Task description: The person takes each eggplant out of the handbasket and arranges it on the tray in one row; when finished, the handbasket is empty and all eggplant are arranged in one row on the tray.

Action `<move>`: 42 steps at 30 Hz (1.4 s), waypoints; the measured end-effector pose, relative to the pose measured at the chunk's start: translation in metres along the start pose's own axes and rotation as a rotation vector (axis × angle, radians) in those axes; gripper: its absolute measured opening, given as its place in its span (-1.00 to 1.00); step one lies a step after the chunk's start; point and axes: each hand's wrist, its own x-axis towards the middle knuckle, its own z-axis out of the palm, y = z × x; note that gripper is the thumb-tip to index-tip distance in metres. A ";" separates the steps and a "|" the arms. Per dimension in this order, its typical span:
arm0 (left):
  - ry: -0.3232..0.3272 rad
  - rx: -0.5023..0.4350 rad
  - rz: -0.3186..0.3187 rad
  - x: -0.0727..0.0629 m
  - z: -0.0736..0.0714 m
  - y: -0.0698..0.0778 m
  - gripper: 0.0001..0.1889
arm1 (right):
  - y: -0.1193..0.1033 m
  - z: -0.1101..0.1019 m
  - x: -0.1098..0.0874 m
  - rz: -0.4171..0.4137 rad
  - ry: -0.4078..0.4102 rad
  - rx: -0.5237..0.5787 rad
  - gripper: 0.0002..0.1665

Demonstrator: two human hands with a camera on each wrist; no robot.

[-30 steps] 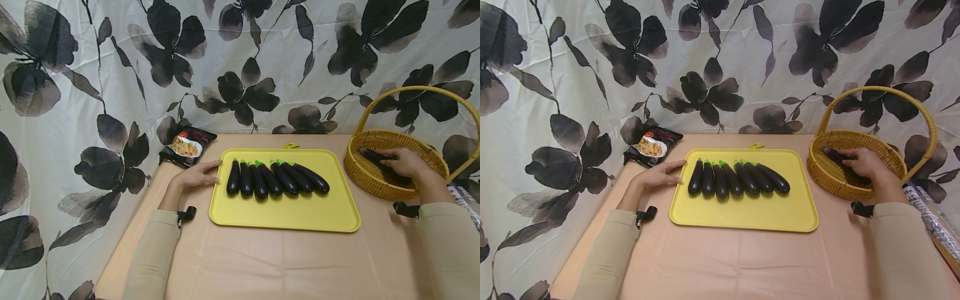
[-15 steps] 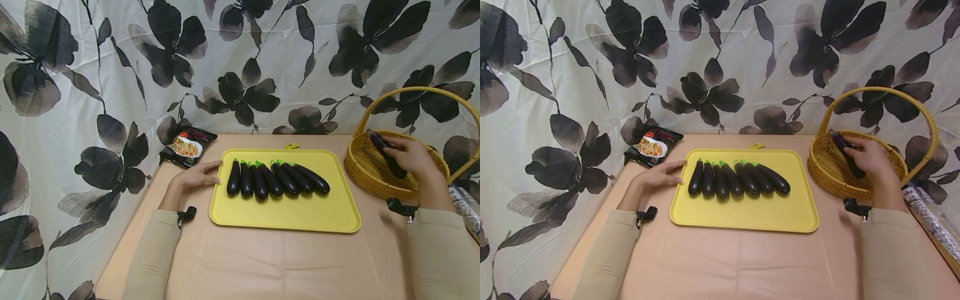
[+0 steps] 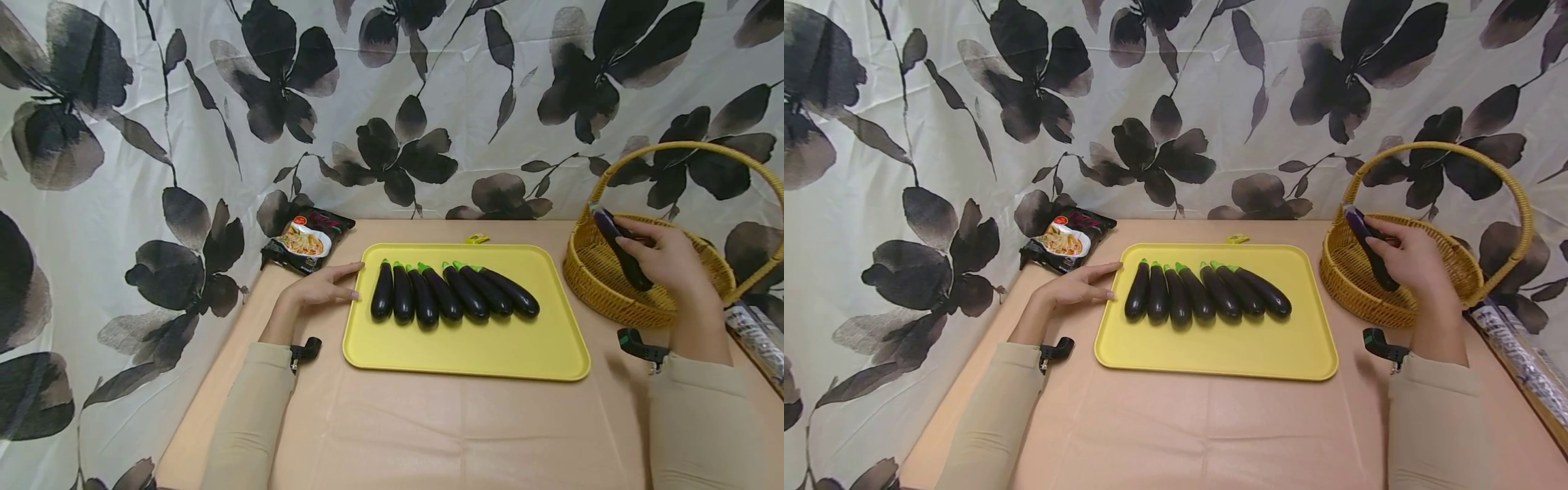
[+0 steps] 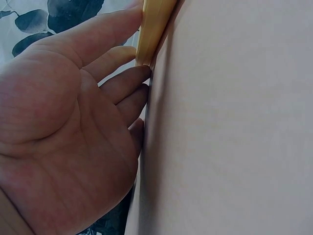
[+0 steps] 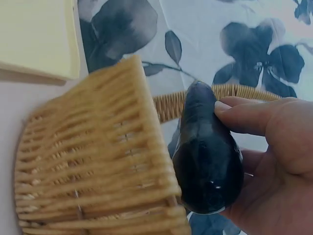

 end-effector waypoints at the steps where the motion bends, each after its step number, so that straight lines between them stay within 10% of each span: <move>1: 0.000 -0.002 0.000 0.000 0.000 0.000 -0.10 | -0.003 0.001 -0.001 -0.005 -0.008 0.000 -0.32; 25: 0.008 0.004 -0.004 0.000 0.000 0.000 -0.09 | -0.041 0.030 -0.001 -0.178 -0.186 0.194 -0.41; 42: 0.010 -0.001 -0.010 -0.001 0.001 0.002 -0.09 | -0.053 0.062 0.005 -0.279 -0.219 0.123 -0.49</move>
